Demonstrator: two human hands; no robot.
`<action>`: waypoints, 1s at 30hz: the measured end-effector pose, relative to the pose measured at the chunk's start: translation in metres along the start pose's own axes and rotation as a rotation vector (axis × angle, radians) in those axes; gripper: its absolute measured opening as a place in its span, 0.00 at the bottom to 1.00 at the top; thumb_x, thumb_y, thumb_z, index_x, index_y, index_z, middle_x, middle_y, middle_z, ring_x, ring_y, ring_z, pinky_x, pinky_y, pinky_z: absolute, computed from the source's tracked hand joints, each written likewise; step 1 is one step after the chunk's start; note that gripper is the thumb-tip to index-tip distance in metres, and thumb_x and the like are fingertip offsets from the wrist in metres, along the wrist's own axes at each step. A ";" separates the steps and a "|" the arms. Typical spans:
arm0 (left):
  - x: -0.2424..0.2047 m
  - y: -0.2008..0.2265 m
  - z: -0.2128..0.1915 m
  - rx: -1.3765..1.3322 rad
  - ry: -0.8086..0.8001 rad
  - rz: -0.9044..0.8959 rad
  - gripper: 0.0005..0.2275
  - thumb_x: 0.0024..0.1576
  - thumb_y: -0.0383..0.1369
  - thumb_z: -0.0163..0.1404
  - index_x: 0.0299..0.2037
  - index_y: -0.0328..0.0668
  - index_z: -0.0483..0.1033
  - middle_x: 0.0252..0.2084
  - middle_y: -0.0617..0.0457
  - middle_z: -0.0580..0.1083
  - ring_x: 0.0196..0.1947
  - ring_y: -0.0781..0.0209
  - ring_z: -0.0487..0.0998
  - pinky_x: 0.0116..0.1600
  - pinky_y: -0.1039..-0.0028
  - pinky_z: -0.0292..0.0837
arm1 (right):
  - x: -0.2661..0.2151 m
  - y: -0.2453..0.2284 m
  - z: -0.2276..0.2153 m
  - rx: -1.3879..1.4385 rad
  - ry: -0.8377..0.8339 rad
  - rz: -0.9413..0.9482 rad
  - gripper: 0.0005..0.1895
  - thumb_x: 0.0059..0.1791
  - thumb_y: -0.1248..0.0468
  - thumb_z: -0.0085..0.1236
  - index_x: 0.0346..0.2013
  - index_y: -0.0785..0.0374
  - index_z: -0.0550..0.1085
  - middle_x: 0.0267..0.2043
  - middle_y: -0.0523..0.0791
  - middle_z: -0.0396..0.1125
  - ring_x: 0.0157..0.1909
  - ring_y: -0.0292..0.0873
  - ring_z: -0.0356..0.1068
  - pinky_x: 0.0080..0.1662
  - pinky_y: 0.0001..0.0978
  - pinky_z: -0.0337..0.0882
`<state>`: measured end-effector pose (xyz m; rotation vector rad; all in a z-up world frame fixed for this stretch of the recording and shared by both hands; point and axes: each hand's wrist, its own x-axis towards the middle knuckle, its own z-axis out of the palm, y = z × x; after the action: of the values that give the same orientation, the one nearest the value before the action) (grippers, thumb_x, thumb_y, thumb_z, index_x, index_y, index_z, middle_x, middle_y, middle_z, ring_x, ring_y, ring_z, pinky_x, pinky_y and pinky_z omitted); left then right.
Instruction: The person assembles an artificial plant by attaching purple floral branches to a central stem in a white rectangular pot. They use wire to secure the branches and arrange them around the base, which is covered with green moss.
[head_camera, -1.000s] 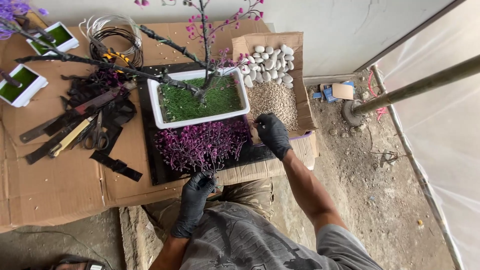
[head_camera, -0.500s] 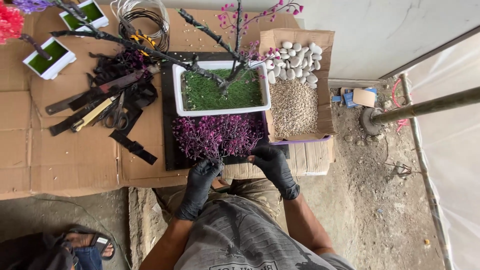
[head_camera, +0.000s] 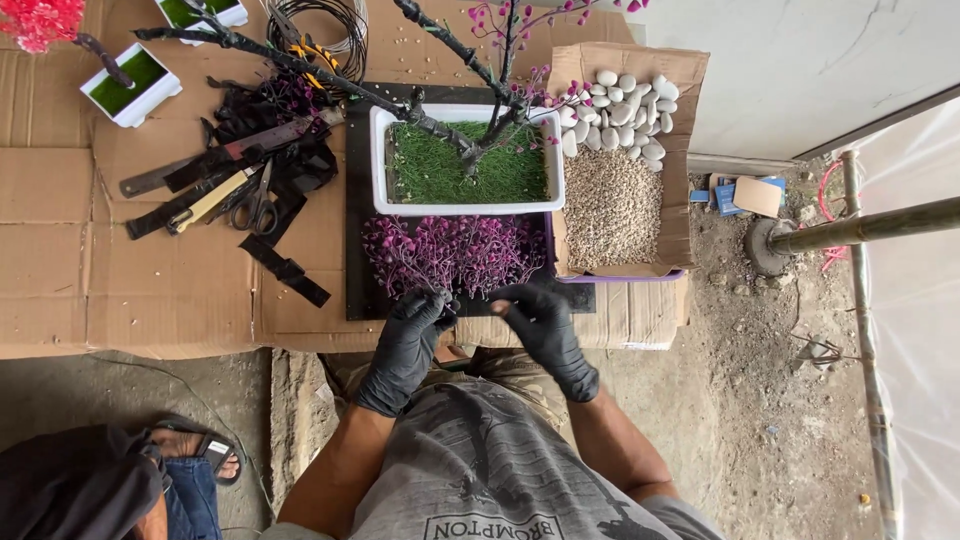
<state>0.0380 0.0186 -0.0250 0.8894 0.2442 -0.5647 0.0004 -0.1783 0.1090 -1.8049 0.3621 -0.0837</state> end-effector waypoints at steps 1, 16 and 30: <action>0.001 -0.002 0.002 0.001 0.000 -0.004 0.11 0.62 0.33 0.56 0.52 0.40 0.80 0.48 0.39 0.80 0.54 0.41 0.79 0.59 0.47 0.73 | -0.003 0.004 0.008 0.000 0.001 0.003 0.06 0.47 0.64 0.71 0.38 0.54 0.86 0.26 0.41 0.75 0.30 0.28 0.67 0.38 0.24 0.72; 0.001 -0.028 -0.009 0.026 -0.114 0.025 0.15 0.63 0.25 0.52 0.58 0.25 0.72 0.64 0.23 0.68 0.63 0.21 0.65 0.66 0.42 0.70 | -0.024 0.003 0.041 0.465 -0.051 0.267 0.06 0.50 0.66 0.65 0.39 0.66 0.80 0.32 0.47 0.76 0.37 0.34 0.72 0.42 0.28 0.74; -0.018 -0.015 0.029 0.206 0.124 -0.096 0.12 0.58 0.29 0.61 0.52 0.42 0.82 0.48 0.42 0.82 0.49 0.42 0.82 0.50 0.52 0.83 | -0.033 0.052 0.044 0.469 -0.025 0.341 0.05 0.46 0.68 0.70 0.34 0.65 0.81 0.29 0.46 0.76 0.35 0.33 0.72 0.41 0.27 0.74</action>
<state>0.0135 -0.0051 -0.0099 1.1191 0.3472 -0.6324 -0.0306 -0.1392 0.0517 -1.2626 0.5758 0.0876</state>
